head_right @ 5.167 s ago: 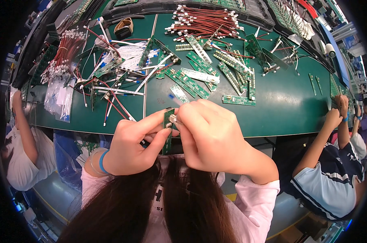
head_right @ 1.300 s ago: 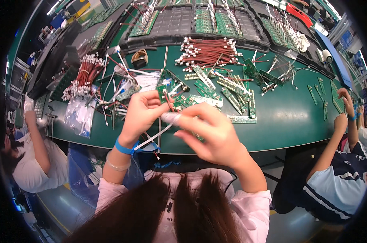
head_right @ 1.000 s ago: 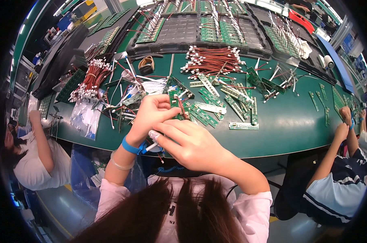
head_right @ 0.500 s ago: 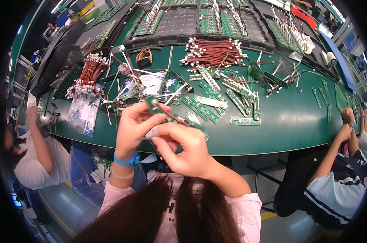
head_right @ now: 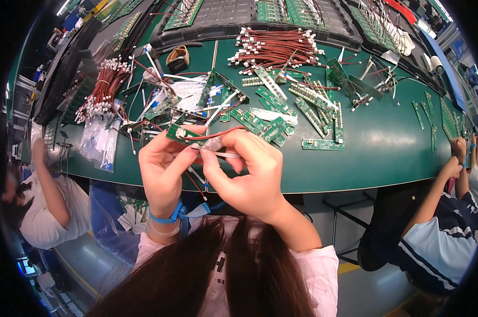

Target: The person assembles small electronic circuit boards by hand, plugging wire harness connectors into the boards.

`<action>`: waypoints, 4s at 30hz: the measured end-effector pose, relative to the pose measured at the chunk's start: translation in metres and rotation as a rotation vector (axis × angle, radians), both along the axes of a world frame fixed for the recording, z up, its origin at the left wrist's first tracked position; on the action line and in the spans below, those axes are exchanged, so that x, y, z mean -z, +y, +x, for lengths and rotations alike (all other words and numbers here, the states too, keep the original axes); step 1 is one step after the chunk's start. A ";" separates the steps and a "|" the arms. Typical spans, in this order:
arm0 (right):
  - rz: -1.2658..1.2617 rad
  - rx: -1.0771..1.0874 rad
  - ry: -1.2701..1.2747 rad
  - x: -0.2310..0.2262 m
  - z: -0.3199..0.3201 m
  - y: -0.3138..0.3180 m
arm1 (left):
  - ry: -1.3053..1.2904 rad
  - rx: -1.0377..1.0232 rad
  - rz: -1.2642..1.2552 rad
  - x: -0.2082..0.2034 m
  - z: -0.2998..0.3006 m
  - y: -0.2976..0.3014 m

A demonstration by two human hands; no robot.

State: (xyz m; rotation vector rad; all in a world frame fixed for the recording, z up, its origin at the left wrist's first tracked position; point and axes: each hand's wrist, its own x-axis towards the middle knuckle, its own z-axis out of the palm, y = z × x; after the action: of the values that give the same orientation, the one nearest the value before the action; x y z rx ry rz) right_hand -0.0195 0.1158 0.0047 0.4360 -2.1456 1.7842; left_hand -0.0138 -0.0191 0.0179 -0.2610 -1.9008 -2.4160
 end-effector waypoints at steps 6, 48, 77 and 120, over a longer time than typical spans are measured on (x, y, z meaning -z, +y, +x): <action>-0.007 0.111 0.054 -0.004 -0.003 -0.005 | 0.045 -0.057 0.073 0.001 0.004 0.006; 0.017 0.074 0.129 -0.017 0.010 0.001 | 0.252 -0.093 0.020 -0.001 0.019 0.014; 0.000 -0.033 0.036 -0.016 0.009 0.006 | 0.248 -0.120 -0.002 -0.001 0.018 0.018; 0.281 0.107 -0.041 -0.031 0.001 0.066 | -0.106 0.170 -0.073 0.002 -0.010 0.027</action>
State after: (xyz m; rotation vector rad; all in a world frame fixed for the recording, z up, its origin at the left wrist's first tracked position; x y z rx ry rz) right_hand -0.0186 0.1817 0.0360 0.3444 -2.4102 1.4522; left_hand -0.0238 0.0082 0.0161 -0.3155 -2.0948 -2.5166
